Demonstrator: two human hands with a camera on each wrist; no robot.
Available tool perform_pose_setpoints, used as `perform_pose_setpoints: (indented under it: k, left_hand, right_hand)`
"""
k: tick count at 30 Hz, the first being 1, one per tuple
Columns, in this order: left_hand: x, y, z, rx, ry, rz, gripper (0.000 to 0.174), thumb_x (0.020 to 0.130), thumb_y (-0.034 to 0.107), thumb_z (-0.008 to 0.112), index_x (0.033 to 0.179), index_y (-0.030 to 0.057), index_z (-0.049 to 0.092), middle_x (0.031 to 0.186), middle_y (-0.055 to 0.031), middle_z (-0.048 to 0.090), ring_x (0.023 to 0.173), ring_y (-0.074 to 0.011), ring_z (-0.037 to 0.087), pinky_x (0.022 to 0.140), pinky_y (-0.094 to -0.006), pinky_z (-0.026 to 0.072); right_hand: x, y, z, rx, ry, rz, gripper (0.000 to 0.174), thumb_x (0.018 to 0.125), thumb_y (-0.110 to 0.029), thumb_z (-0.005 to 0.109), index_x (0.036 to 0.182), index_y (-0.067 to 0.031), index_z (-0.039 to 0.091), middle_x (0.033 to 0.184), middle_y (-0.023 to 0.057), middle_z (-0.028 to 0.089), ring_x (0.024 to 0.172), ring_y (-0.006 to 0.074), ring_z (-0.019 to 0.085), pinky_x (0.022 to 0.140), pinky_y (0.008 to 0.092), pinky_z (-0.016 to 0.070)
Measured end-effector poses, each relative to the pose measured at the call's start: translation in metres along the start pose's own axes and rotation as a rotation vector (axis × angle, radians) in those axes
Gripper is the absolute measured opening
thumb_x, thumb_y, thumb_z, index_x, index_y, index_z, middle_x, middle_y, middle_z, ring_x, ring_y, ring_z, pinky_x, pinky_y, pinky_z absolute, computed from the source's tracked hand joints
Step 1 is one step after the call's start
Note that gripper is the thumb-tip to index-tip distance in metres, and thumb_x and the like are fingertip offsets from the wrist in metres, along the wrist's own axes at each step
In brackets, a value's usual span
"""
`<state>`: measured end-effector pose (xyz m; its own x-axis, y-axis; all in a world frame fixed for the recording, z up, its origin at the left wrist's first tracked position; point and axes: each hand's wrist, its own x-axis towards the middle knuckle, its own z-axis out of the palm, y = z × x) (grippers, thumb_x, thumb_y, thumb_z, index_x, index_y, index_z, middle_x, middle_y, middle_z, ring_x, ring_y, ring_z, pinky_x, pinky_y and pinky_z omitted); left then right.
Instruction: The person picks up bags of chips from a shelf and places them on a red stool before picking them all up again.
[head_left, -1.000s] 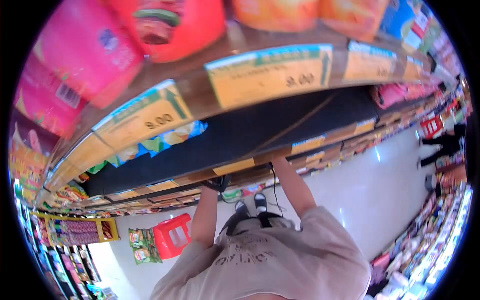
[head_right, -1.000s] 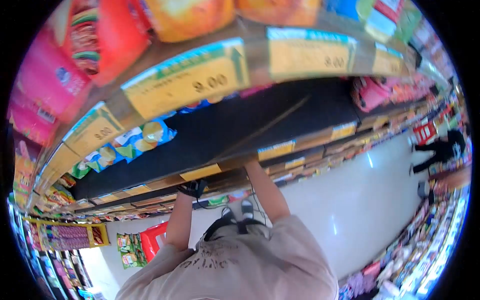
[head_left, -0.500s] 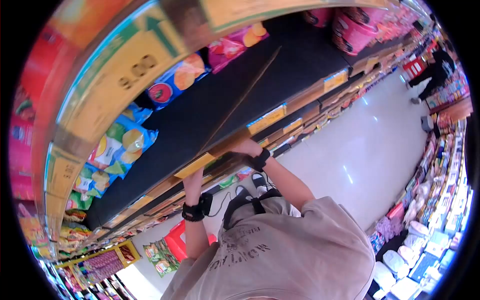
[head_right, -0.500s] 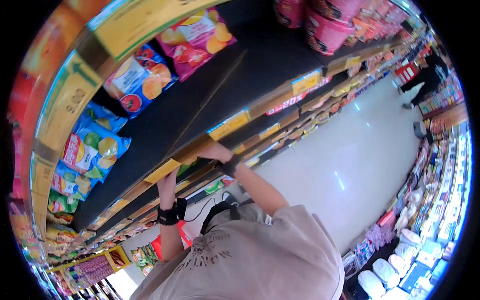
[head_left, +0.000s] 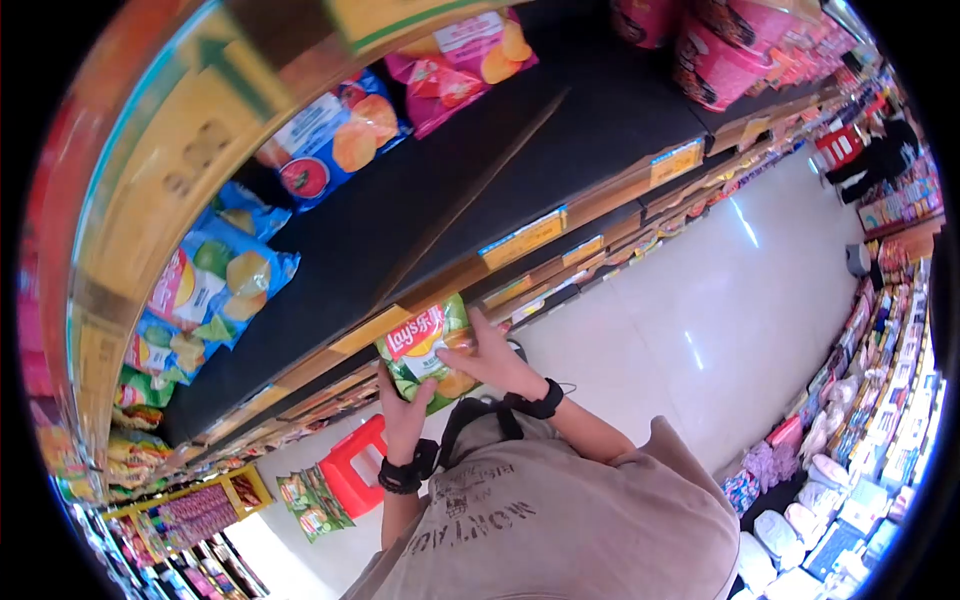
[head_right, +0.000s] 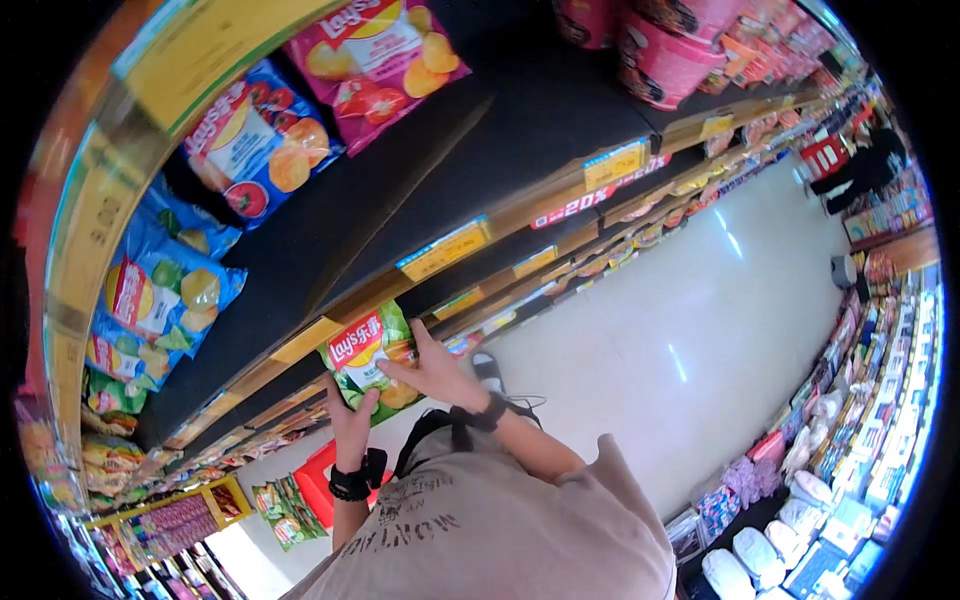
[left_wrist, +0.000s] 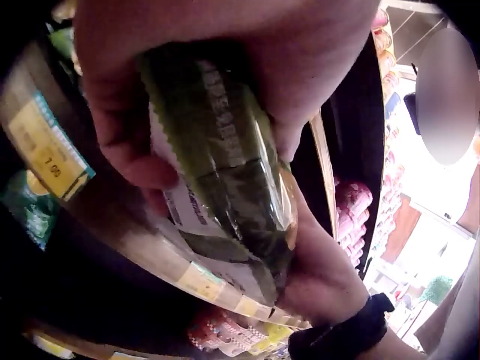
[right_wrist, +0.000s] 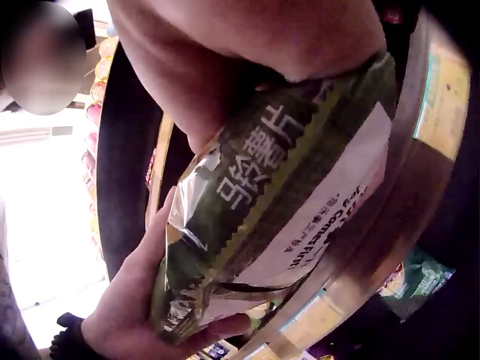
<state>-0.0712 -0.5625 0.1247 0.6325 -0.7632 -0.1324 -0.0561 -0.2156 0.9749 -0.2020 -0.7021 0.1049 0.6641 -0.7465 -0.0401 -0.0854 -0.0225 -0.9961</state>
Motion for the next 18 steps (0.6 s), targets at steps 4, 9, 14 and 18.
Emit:
perform_pose_setpoints:
  k: [4, 9, 14, 18]
  left_hand:
    - [-0.027, -0.013, -0.016, 0.106, 0.047, -0.049, 0.077, 0.078, 0.014, 0.075, 0.137, -0.0085, 0.032, 0.125, -0.0171, 0.052, 0.112, -0.0197, 0.053, 0.096, -0.031, 0.0426]
    - [-0.078, 0.003, -0.032, 0.096, 0.121, -0.162, 0.076, 0.078, 0.014, 0.075, 0.137, -0.0085, 0.032, 0.121, -0.0157, 0.055, 0.108, -0.0191, 0.055, 0.092, -0.0305, 0.0456]
    - [-0.144, -0.036, -0.057, -0.106, 0.284, -0.099, 0.081, 0.076, 0.017, 0.079, 0.138, -0.0095, 0.032, 0.12, -0.0197, 0.057, 0.109, -0.0223, 0.056, 0.095, -0.0328, 0.0448]
    - [-0.206, -0.036, -0.08, -0.053, 0.43, -0.123, 0.081, 0.076, 0.021, 0.079, 0.138, -0.0069, 0.034, 0.121, -0.0209, 0.058, 0.111, -0.0212, 0.056, 0.094, -0.0331, 0.0451]
  right_hand:
    - [-0.015, 0.0, 0.015, 0.131, -0.095, -0.003, 0.071, 0.085, -0.027, 0.072, 0.129, 0.0127, 0.034, 0.114, 0.0196, 0.055, 0.11, 0.0206, 0.051, 0.093, 0.0321, 0.0434]
    - [-0.042, 0.001, 0.043, 0.174, -0.229, 0.032, 0.068, 0.084, -0.028, 0.073, 0.129, 0.0071, 0.037, 0.111, 0.0168, 0.059, 0.101, 0.0203, 0.058, 0.086, 0.0323, 0.047]
    - [-0.083, -0.013, 0.08, 0.254, -0.466, 0.176, 0.07, 0.089, -0.016, 0.066, 0.141, 0.0041, 0.025, 0.126, 0.015, 0.05, 0.116, 0.0197, 0.048, 0.095, 0.0316, 0.0432]
    - [-0.123, -0.001, 0.108, 0.256, -0.666, 0.232, 0.065, 0.092, -0.01, 0.06, 0.144, -0.0009, 0.022, 0.135, 0.0104, 0.041, 0.12, 0.0177, 0.044, 0.099, 0.0304, 0.0398]
